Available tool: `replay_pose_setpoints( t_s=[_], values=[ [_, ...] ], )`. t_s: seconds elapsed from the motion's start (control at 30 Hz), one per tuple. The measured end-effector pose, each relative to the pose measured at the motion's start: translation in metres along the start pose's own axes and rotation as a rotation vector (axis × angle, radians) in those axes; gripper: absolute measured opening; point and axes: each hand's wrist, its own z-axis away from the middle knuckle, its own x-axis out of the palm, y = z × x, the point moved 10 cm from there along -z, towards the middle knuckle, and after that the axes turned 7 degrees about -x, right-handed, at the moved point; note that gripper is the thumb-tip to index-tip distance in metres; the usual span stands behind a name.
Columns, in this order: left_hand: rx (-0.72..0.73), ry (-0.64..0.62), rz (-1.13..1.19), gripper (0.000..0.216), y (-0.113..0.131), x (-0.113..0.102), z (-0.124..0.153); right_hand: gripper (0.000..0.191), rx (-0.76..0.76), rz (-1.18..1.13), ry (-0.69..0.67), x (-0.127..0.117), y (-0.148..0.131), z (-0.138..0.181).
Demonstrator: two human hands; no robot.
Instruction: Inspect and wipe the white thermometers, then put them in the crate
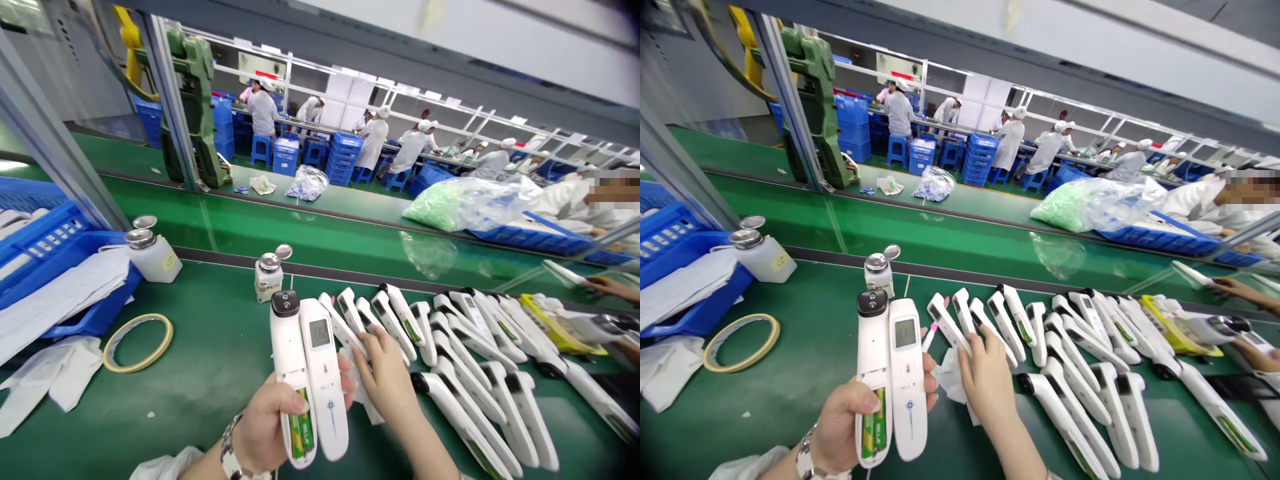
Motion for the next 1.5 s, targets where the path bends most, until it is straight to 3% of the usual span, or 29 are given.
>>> replay_pose_setpoints(
  t_s=[0.1, 0.2, 0.27, 0.33, 0.43, 0.53, 0.7, 0.83, 1.0, 1.17, 1.5],
  values=[
    [-0.013, 0.043, -0.07, 0.055, -0.007, -0.005, -0.004, 0.037, 0.06, -0.512, 0.04, -0.002, -0.015, 0.033],
    [-0.109, 0.08, -0.152, 0.054, -0.019, -0.008, -0.009, 0.047, 0.16, -1.104, -0.201, 0.024, -0.05, 0.061],
    [-0.159, 0.132, -0.237, 0.054, -0.023, -0.012, -0.011, 0.052, 0.219, -1.259, -0.219, 0.031, -0.057, 0.069],
    [-0.121, 0.263, -0.359, 0.053, -0.014, -0.022, -0.011, 0.042, 0.281, -1.283, -0.085, 0.03, -0.043, 0.07],
    [0.001, 0.559, -0.616, 0.044, 0.011, -0.04, -0.004, 0.024, 0.299, -1.363, 0.196, 0.021, -0.014, 0.072],
    [0.034, 0.583, -0.712, 0.034, 0.013, -0.039, -0.004, 0.02, 0.277, -1.443, 0.32, 0.017, -0.005, 0.077],
    [-0.023, 0.433, -0.495, 0.018, -0.016, -0.031, -0.012, 0.023, 0.314, -1.437, 0.225, 0.022, -0.022, 0.082],
    [-0.052, 0.371, -0.403, 0.029, -0.027, -0.028, -0.015, 0.018, 0.27, -1.471, 0.126, 0.023, -0.038, 0.083],
    [-0.051, 0.331, -0.473, 0.039, -0.026, -0.028, -0.016, 0.021, 0.24, -1.538, 0.078, 0.025, -0.041, 0.085],
    [-0.017, 0.371, -0.375, 0.028, -0.023, -0.031, -0.014, 0.024, 0.254, -1.542, 0.091, 0.025, -0.038, 0.084],
    [-0.038, 0.42, -0.299, 0.028, -0.023, -0.036, -0.014, 0.03, 0.16, -1.547, 0.024, 0.023, -0.043, 0.084]
  ],
)
